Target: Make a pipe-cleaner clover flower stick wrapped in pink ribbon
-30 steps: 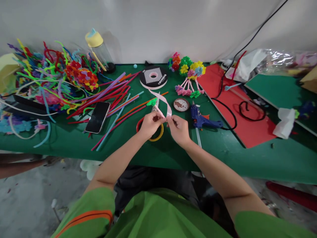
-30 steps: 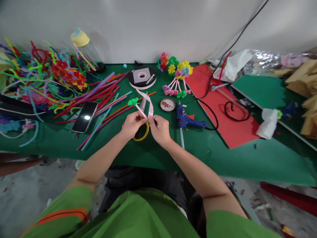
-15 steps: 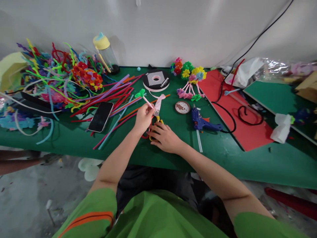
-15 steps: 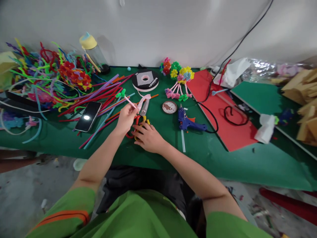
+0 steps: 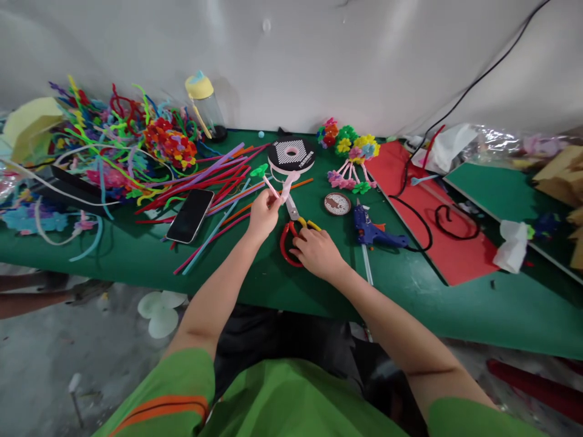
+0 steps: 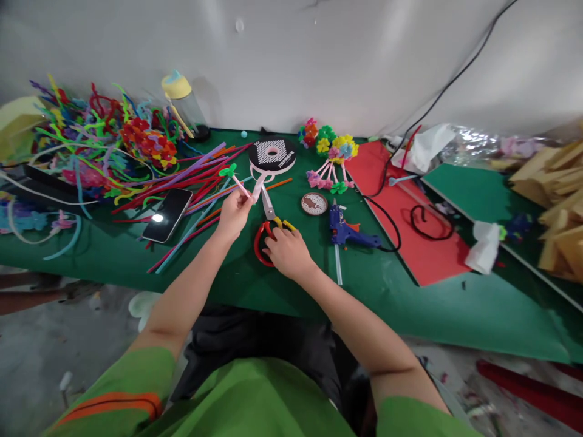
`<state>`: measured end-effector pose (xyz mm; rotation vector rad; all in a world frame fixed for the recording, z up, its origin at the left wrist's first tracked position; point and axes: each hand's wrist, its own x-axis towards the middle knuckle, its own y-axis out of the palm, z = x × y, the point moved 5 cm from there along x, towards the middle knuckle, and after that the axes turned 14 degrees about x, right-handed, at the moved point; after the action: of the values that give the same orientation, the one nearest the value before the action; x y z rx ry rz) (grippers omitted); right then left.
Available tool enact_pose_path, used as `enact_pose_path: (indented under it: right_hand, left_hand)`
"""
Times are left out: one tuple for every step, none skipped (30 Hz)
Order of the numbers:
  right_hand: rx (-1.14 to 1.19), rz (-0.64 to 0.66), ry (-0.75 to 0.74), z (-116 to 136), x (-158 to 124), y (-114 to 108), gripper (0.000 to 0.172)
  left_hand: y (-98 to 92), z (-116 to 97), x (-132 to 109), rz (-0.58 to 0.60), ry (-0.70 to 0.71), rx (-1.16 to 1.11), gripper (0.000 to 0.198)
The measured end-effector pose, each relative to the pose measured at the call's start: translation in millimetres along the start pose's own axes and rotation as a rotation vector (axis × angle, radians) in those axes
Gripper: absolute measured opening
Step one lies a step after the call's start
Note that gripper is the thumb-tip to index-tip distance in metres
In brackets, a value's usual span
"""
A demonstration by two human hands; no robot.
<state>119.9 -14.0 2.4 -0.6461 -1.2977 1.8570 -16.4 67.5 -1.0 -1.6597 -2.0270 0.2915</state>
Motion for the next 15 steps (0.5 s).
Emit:
enact_pose_path:
  right_hand:
    - [-0.001, -0.032, 0.046, -4.9, 0.3, -0.6, 0.021]
    - [0.003, -0.072, 0.093, -9.8, 0.3, -1.8, 0.02]
    - [0.013, -0.115, 0.141, -14.4, 0.2, -3.2, 0.022]
    - [0.026, -0.149, 0.183, -18.2, -0.2, -4.0, 0.025]
    - [0.036, -0.168, 0.215, -21.0, -0.4, -4.0, 0.029]
    - [0.044, -0.167, 0.234, -22.7, -0.5, -3.1, 0.031]
    - [0.05, -0.155, 0.24, -23.6, -0.4, -1.7, 0.032]
    - [0.058, -0.142, 0.239, -23.9, -0.2, -0.4, 0.032]
    - [0.074, -0.137, 0.236, -24.4, -0.2, 0.2, 0.031]
    - [0.107, -0.144, 0.244, -25.8, -0.3, -0.2, 0.03]
    - [0.15, -0.162, 0.26, -28.2, -0.5, -1.7, 0.03]
    - [0.191, -0.186, 0.28, -31.3, -0.7, -4.3, 0.031]
    - [0.242, -0.205, 0.309, -35.4, -0.8, -7.3, 0.03]
    - [0.288, -0.212, 0.342, -39.9, -0.8, -10.7, 0.031]
    - [0.328, -0.206, 0.369, -44.1, -0.6, -14.4, 0.03]
  left_hand:
    - [0.1, -0.1, 0.3, 0.008, 0.003, -0.014, 0.009]
    - [-0.1, -0.6, 0.5, 0.014, 0.006, -0.028, 0.009]
    - [-1.2, -1.2, 0.5, 0.007, 0.004, -0.033, 0.008]
    - [-2.3, -2.1, 0.4, 0.002, 0.003, -0.032, 0.008]
    - [-3.4, -3.0, 0.3, -0.002, 0.002, -0.03, 0.007]
    - [-4.6, -4.1, 0.1, -0.007, 0.004, -0.027, 0.006]
    - [-5.8, -5.1, 0.0, -0.01, 0.009, -0.021, 0.006]
    - [-6.9, -5.9, -0.1, -0.015, 0.017, -0.017, 0.005]
    - [-8.0, -6.6, 0.0, -0.021, 0.026, -0.015, 0.005]
    - [-9.0, -7.0, 0.2, -0.027, 0.036, -0.015, 0.005]
    - [-9.8, -7.0, 0.4, -0.034, 0.041, -0.016, 0.005]
    - [-10.3, -6.7, 0.8, -0.039, 0.043, -0.02, 0.005]
    - [-10.7, -6.0, 1.1, -0.044, 0.037, -0.025, 0.005]
    - [-11.0, -5.2, 1.5, -0.051, 0.027, -0.033, 0.005]
    - [-11.1, -4.4, 2.0, -0.058, 0.014, -0.046, 0.006]
